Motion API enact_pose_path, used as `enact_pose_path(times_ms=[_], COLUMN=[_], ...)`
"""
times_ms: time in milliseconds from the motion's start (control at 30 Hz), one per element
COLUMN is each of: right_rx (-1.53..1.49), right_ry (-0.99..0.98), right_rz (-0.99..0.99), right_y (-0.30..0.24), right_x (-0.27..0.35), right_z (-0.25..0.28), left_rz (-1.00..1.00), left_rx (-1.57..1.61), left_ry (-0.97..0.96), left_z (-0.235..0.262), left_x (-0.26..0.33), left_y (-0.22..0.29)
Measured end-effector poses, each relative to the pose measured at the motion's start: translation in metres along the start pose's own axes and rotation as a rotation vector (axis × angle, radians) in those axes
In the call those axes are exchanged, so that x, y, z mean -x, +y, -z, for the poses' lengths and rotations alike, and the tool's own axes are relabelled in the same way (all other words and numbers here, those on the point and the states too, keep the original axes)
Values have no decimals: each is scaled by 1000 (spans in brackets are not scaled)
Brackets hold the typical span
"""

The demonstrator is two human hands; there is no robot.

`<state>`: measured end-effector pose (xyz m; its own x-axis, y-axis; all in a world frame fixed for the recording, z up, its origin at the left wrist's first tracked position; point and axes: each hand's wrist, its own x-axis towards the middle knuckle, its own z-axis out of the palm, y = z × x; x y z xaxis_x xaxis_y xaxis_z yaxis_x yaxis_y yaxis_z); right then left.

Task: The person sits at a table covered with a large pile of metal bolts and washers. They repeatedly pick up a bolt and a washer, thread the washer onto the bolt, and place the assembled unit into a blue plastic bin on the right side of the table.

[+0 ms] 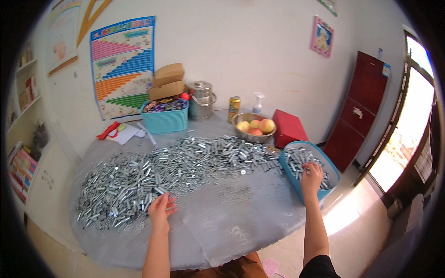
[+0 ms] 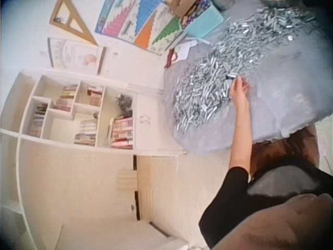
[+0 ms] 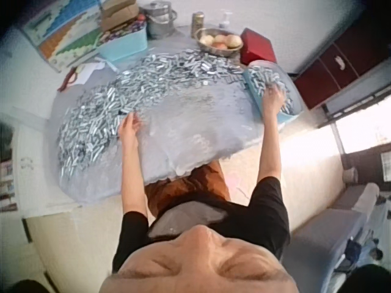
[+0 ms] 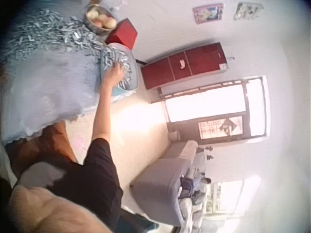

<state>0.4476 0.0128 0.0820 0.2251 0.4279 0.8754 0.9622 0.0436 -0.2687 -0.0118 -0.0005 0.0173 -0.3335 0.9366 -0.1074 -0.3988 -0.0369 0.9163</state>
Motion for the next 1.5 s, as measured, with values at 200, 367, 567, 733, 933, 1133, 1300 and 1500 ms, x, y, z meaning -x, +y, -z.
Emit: enact_pose_path(times_ms=[200,367,567,733,933,1133,1300,1500], right_rx=[-545,-844,-909,-869,-628,-667,-891,-993], right_ry=[-345,-731,-831,-783,-775,-752,-742,-695], right_rz=[77,215,420,504,542,480,231,15], right_y=[-99,-189,-254,-311,-341,-330,-292,-265], right_x=[41,82,114,123,136,127,113,118], right_z=[-47,-70,-111,-130,-139,-128,-102,-93], left_rz=[-218,-290,-335,-324,-495,-491,-648,-441], left_rx=[10,-35,-100,-333,-653,-1004,-1078,-1076], left_ry=[218,286,251,232,305,244,308,113], left_z=[21,30,29,57,106,117,145,159], left_x=[-19,-17,-13,-18,-19,-15,-32,-23], left_y=[6,22,59,64,65,68,73,105])
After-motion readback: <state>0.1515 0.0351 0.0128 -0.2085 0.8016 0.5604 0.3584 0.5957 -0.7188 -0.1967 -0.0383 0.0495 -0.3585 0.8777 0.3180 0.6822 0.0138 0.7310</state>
